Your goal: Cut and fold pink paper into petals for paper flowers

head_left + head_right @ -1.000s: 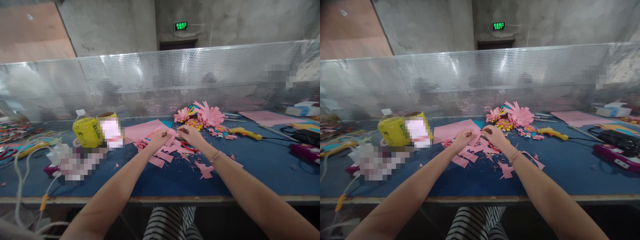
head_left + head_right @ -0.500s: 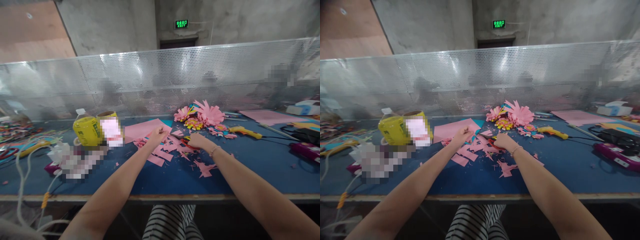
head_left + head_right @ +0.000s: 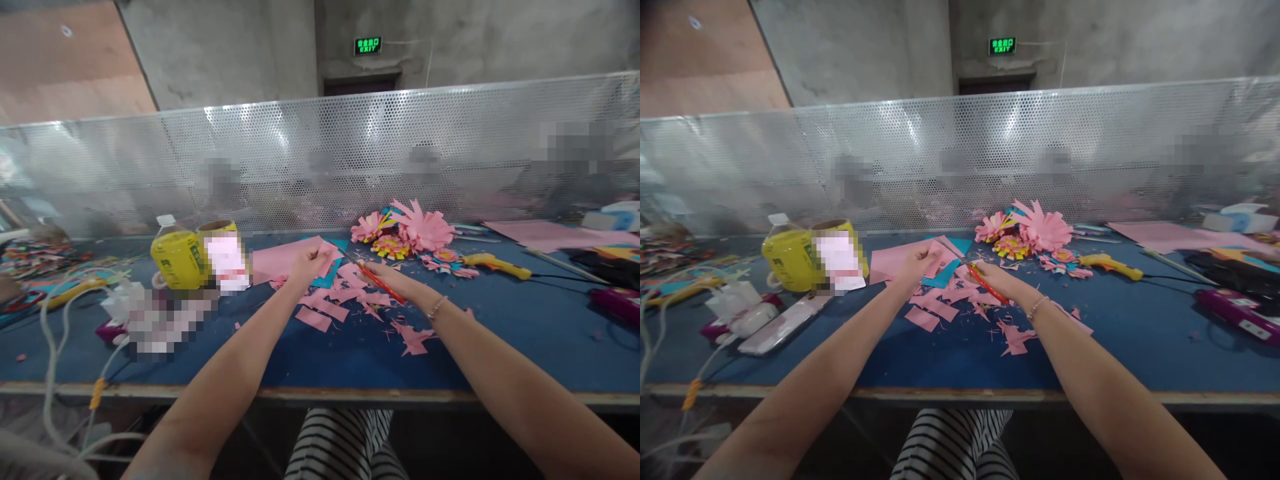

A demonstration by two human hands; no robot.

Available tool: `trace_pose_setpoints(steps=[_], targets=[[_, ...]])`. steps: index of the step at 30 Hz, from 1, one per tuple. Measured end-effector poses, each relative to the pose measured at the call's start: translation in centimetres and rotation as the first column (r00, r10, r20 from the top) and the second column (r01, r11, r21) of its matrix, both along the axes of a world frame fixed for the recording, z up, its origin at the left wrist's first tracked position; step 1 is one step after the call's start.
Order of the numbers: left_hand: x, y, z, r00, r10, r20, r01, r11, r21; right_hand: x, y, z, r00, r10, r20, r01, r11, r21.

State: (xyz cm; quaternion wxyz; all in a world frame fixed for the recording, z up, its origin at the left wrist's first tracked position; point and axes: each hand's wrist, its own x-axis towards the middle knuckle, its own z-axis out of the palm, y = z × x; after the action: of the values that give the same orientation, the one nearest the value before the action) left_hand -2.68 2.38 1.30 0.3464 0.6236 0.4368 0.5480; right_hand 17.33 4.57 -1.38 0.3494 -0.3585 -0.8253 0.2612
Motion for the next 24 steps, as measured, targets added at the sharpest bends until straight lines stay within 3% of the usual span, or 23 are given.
trace_pose_setpoints(steps=[3, 13, 24], targets=[[-0.1, -0.1, 0.3, 0.999, -0.006, -0.036, 0.006, 1.0, -0.006, -0.2, -0.6, 0.3, 0.997, 0.074, -0.012, -0.075, 0.993, -0.094], [-0.2, -0.4, 0.3, 0.996, -0.012, -0.091, 0.016, 0.999, 0.046, -0.3, -1.3, 1.1, 0.996, 0.072, -0.055, -0.086, 0.949, -0.303], [0.2, -0.9, 0.6, 0.99, -0.034, -0.14, 0.038, 0.999, 0.03, -0.2, -1.5, 1.2, 0.999, 0.049, -0.019, -0.053, 0.936, -0.348]])
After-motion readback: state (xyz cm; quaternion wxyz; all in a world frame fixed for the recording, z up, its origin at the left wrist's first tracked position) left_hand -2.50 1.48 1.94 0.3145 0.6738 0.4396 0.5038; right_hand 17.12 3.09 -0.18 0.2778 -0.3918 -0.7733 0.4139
